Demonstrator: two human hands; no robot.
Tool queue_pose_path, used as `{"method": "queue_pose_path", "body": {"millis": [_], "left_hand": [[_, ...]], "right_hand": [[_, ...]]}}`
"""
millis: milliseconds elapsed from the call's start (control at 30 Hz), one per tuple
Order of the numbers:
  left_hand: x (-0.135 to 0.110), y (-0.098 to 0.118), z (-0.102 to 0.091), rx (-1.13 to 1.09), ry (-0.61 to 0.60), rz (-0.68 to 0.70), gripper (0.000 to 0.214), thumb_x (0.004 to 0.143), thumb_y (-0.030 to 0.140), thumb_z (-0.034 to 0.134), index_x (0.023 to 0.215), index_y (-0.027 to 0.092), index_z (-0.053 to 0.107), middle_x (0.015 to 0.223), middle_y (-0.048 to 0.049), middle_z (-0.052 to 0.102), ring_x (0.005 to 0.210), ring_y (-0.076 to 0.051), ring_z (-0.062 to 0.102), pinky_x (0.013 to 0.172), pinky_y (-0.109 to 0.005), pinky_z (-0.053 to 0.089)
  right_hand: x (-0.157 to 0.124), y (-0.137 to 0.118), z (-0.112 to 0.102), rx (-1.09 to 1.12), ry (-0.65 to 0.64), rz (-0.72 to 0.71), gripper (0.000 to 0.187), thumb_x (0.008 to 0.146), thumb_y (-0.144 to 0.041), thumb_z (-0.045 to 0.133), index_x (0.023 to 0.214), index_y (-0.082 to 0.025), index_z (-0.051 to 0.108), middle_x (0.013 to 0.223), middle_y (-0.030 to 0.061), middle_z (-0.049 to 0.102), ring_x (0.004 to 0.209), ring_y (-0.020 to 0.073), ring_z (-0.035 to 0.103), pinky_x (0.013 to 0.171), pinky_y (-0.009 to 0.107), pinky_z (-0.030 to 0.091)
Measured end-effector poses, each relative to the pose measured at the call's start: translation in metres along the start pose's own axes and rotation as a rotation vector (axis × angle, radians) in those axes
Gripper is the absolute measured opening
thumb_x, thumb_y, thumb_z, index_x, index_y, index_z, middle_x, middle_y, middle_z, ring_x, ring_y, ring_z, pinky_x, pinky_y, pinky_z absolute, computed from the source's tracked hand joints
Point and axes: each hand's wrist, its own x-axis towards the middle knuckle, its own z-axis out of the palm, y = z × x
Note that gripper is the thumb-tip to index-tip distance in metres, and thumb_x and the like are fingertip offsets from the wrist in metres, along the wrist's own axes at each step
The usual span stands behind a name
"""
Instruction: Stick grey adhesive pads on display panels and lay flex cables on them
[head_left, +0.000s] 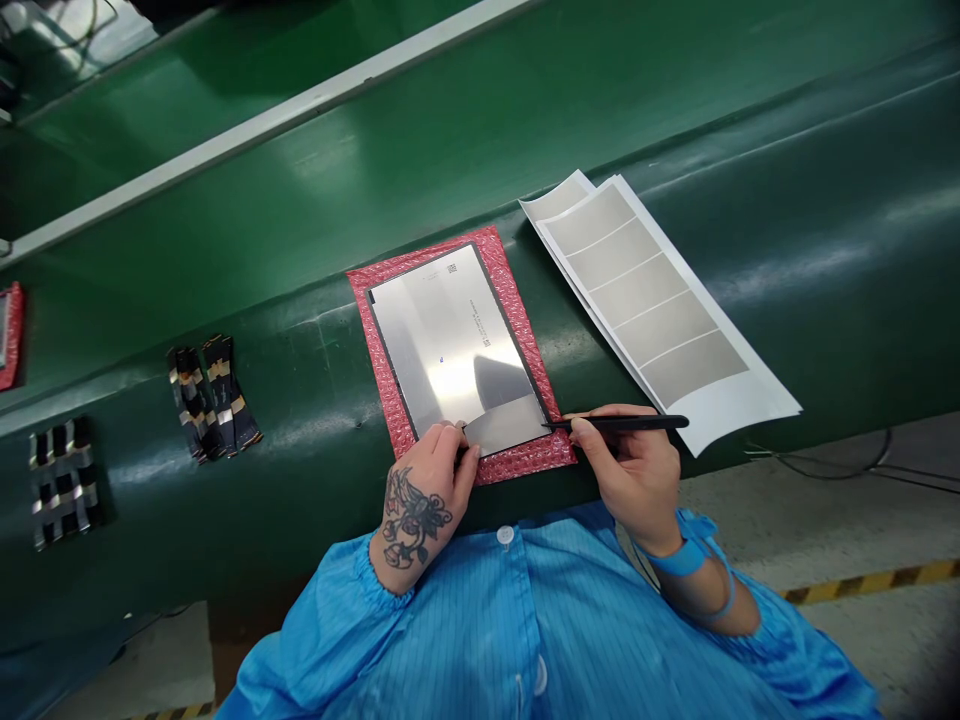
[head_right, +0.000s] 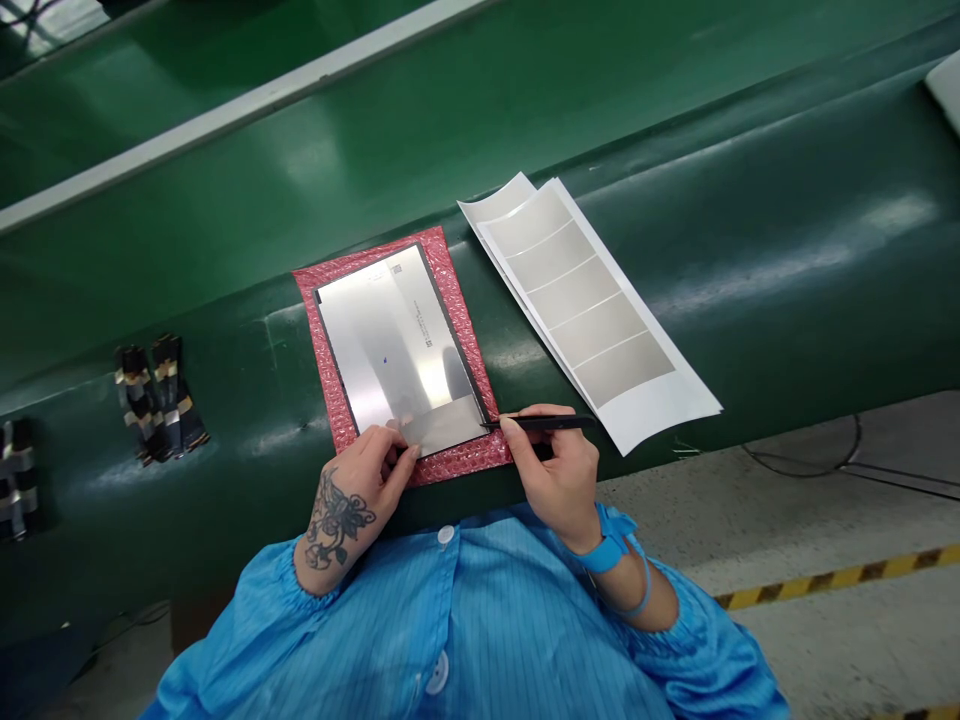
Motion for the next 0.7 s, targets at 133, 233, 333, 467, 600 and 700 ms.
{"method": "queue_pose_path", "body": {"millis": [133,233,333,467,600,700], "left_hand": [[-0.003,-0.001,-0.001,0.007,-0.063,-0.060,0.019,0.105,0.025,0.055,0.087,0.025,0.061,0.076,0.0021,0.067,0.062,-0.015,0.063,0.060,-0.026,0.051],[-0.003,-0.003,-0.001,0.006,-0.112,-0.152,0.011,0.098,0.024,0.065,0.089,0.026,0.060,0.078,0.0025,0.068,0.065,-0.017,0.066,0.061,-0.026,0.053],[-0.004,-0.008,-0.004,-0.024,-0.141,-0.212,0.014,0.092,0.023,0.072,0.089,0.026,0.059,0.077,0.0042,0.066,0.063,-0.016,0.064,0.061,-0.026,0.053],[-0.008,-0.018,-0.014,-0.090,-0.162,-0.173,0.015,0.089,0.017,0.071,0.089,0.026,0.059,0.077,0.0052,0.068,0.062,-0.014,0.064,0.060,-0.025,0.054],[-0.011,-0.016,-0.022,-0.102,-0.079,-0.038,0.014,0.097,0.016,0.064,0.087,0.025,0.060,0.074,0.0054,0.068,0.059,-0.013,0.065,0.058,-0.023,0.055],[-0.009,-0.001,-0.009,-0.014,0.179,0.109,0.015,0.104,0.017,0.059,0.093,0.024,0.066,0.086,-0.0010,0.077,0.080,-0.017,0.076,0.074,-0.026,0.064]], "right_hand": [[0.000,0.000,0.000,-0.005,-0.009,0.017,0.023,0.089,-0.047,0.081,0.093,-0.025,0.074,0.082,0.0014,0.083,0.071,0.0226,0.081,0.065,0.034,0.067],[0.001,0.000,0.000,-0.012,-0.004,0.021,0.023,0.088,-0.047,0.081,0.092,-0.026,0.074,0.081,0.0014,0.083,0.071,0.0229,0.081,0.065,0.035,0.067],[0.001,-0.002,0.000,-0.016,-0.001,0.028,0.022,0.087,-0.046,0.081,0.092,-0.026,0.074,0.080,0.0014,0.083,0.070,0.0233,0.081,0.065,0.035,0.067],[0.001,-0.002,0.000,-0.023,-0.012,0.039,0.023,0.088,-0.047,0.080,0.092,-0.026,0.073,0.081,0.0019,0.083,0.071,0.0237,0.081,0.065,0.036,0.067],[0.000,0.000,0.000,-0.021,-0.013,0.040,0.024,0.088,-0.048,0.080,0.092,-0.026,0.073,0.082,0.0019,0.083,0.069,0.0232,0.080,0.065,0.036,0.067],[0.001,0.001,0.000,-0.026,0.004,0.045,0.026,0.086,-0.050,0.082,0.092,-0.026,0.073,0.081,0.0021,0.083,0.068,0.0235,0.080,0.063,0.036,0.067]]}}
